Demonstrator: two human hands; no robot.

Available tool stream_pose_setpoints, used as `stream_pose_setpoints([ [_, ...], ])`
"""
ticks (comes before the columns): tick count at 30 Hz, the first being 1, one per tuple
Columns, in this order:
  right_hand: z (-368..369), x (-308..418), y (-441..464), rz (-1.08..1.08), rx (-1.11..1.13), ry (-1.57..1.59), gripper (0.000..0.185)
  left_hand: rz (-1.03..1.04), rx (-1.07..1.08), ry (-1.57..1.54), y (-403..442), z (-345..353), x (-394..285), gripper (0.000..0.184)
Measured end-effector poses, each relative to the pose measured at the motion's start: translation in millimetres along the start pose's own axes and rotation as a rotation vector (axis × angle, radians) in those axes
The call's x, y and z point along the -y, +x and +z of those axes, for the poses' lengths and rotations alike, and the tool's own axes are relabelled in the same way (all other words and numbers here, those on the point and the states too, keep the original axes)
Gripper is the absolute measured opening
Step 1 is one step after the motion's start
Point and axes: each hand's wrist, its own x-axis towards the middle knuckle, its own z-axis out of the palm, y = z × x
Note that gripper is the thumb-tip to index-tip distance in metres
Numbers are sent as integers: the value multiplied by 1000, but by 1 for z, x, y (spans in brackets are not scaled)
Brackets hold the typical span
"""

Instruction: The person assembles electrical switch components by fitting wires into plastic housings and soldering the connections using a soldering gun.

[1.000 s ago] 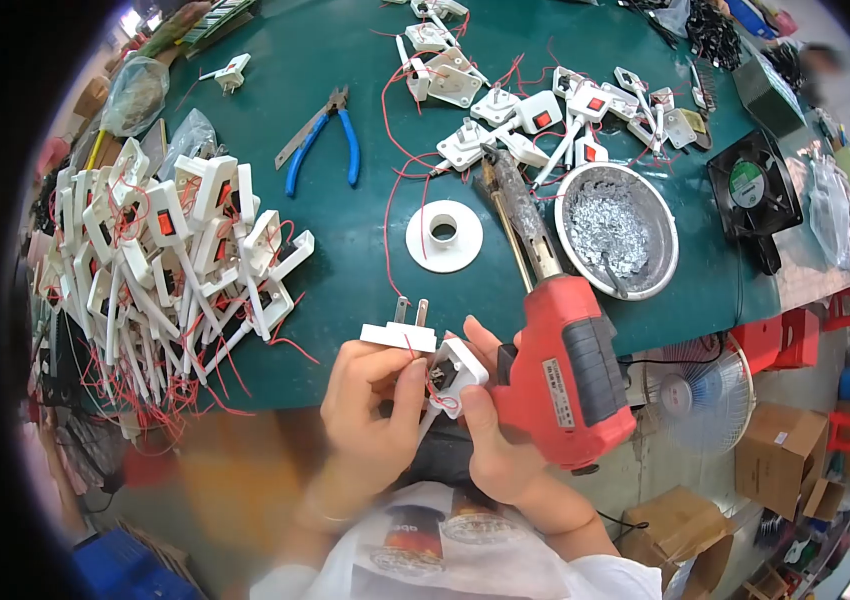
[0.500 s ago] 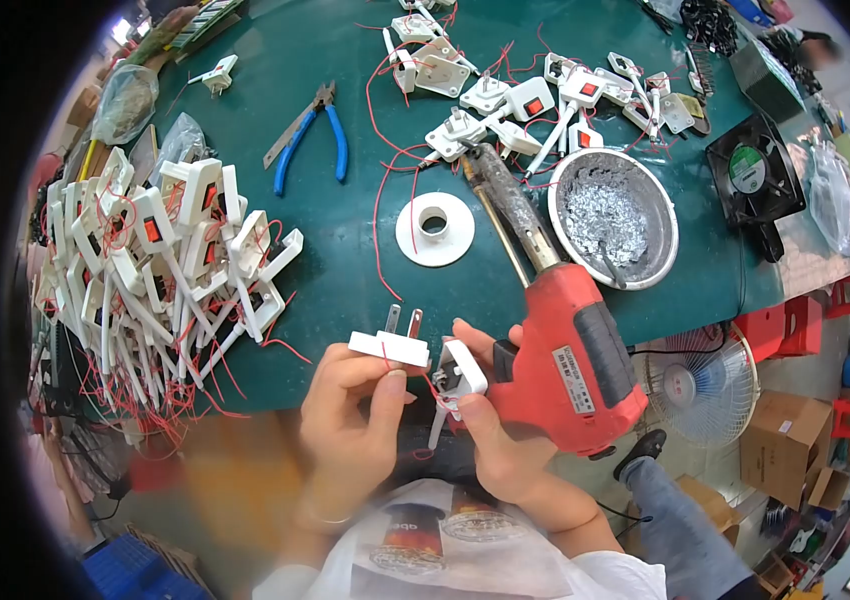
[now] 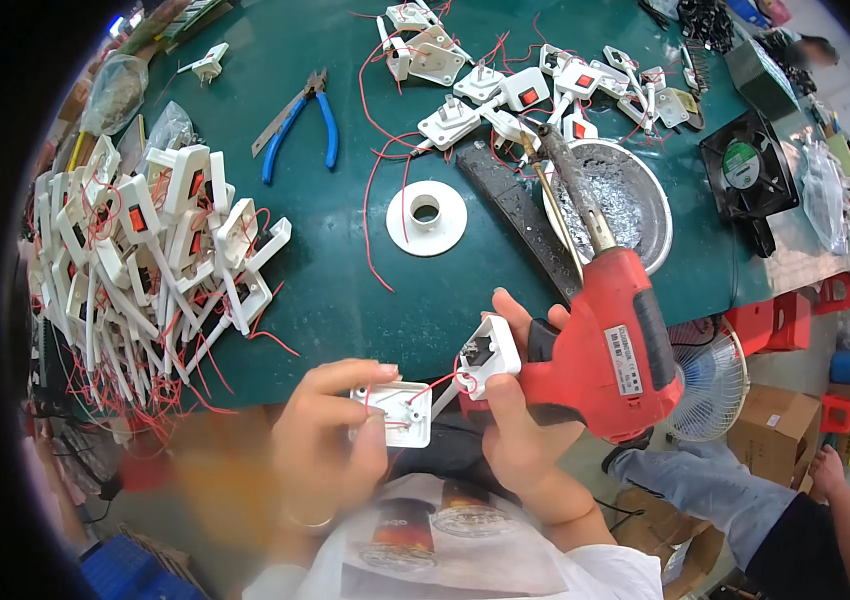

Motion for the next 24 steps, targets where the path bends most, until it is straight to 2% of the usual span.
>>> stream_pose_setpoints([
  [2,1,1,-1,-5,-2,-3,67,-103,-3,-47,-4,0,-3,18],
  [6,2,1,-2,-1,-4,22,67,-136,40,-154,-4,-1,-1,18],
  [8,2,1,-1,2,12,30,66,-309,88,-326,-3,3,1,16],
  [12,0,1,-1,13,54,40,66,-424,104,-389,-4,10,7,11],
  [15,-2,1,-2,20,83,31,65,-577,127,-304,3,10,5,4],
  [19,-2,4,-5,99,116,72,61,-578,157,-338,8,12,7,4],
  [21,-5,4,-3,71,182,22,59,-583,158,-393,10,9,8,4],
  [23,-7,2,1,9,277,-51,58,-704,174,-559,7,5,11,7],
  [24,-4,5,0,44,290,-5,57,-741,178,-614,5,5,14,8],
])
